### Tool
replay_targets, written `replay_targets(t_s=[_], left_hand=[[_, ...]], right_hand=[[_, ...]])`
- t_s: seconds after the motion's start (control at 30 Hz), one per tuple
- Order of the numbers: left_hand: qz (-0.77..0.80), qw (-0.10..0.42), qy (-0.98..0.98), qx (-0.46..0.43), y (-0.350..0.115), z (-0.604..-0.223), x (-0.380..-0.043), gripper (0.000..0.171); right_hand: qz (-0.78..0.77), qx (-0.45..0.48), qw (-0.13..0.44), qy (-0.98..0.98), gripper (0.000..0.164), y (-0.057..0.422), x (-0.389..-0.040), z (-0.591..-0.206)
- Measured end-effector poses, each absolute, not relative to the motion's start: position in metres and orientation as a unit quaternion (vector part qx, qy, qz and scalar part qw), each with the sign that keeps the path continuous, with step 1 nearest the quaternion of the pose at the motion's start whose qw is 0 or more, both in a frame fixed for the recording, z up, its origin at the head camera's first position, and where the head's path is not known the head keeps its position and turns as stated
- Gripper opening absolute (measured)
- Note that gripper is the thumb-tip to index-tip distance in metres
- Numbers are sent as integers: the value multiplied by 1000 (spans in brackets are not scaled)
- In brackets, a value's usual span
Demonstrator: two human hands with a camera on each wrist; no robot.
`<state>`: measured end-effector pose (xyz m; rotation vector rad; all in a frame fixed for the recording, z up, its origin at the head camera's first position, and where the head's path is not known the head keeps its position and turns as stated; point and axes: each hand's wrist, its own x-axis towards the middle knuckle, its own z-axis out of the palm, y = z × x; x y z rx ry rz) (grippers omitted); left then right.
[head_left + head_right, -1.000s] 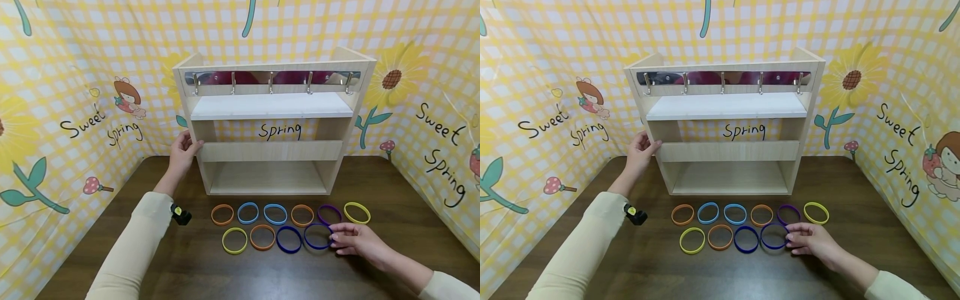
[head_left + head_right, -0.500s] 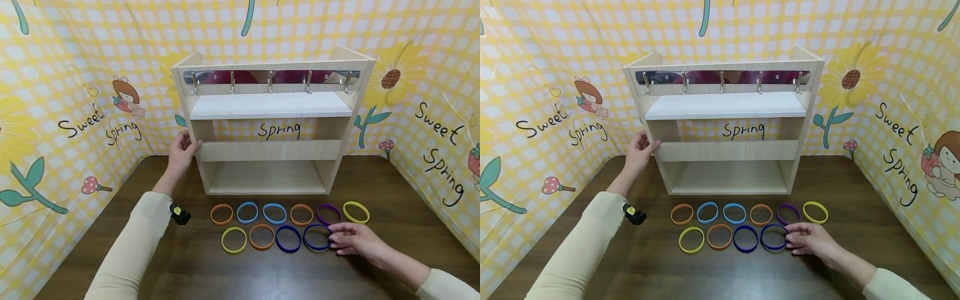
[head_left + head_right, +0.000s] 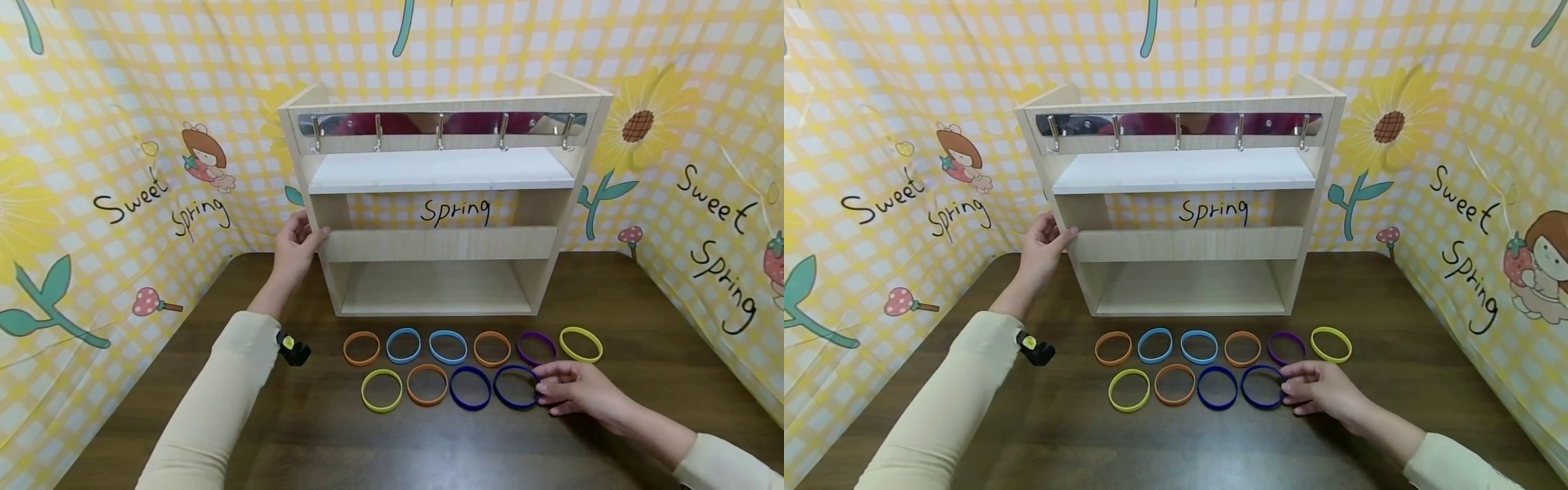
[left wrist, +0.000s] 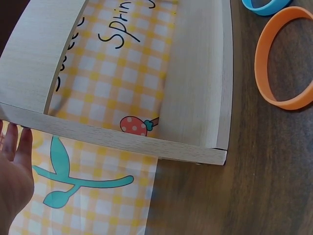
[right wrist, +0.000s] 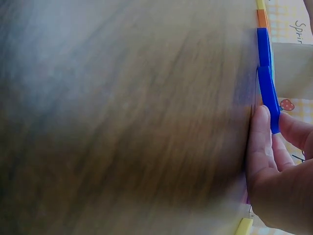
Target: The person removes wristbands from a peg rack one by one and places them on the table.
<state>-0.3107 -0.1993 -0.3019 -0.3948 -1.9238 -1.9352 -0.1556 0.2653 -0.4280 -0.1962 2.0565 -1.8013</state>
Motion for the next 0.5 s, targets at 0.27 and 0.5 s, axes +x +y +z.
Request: replay_targets(t_s=[0.27, 0.5], left_hand=[[-693, 199, -676, -150, -199, -303, -312, 31], [-696, 202, -673, -147, -198, -303, -312, 34]], right_hand=[[-627, -64, 187, 754, 49, 263, -155, -428], [-621, -63, 182, 760, 48, 261, -155, -428]])
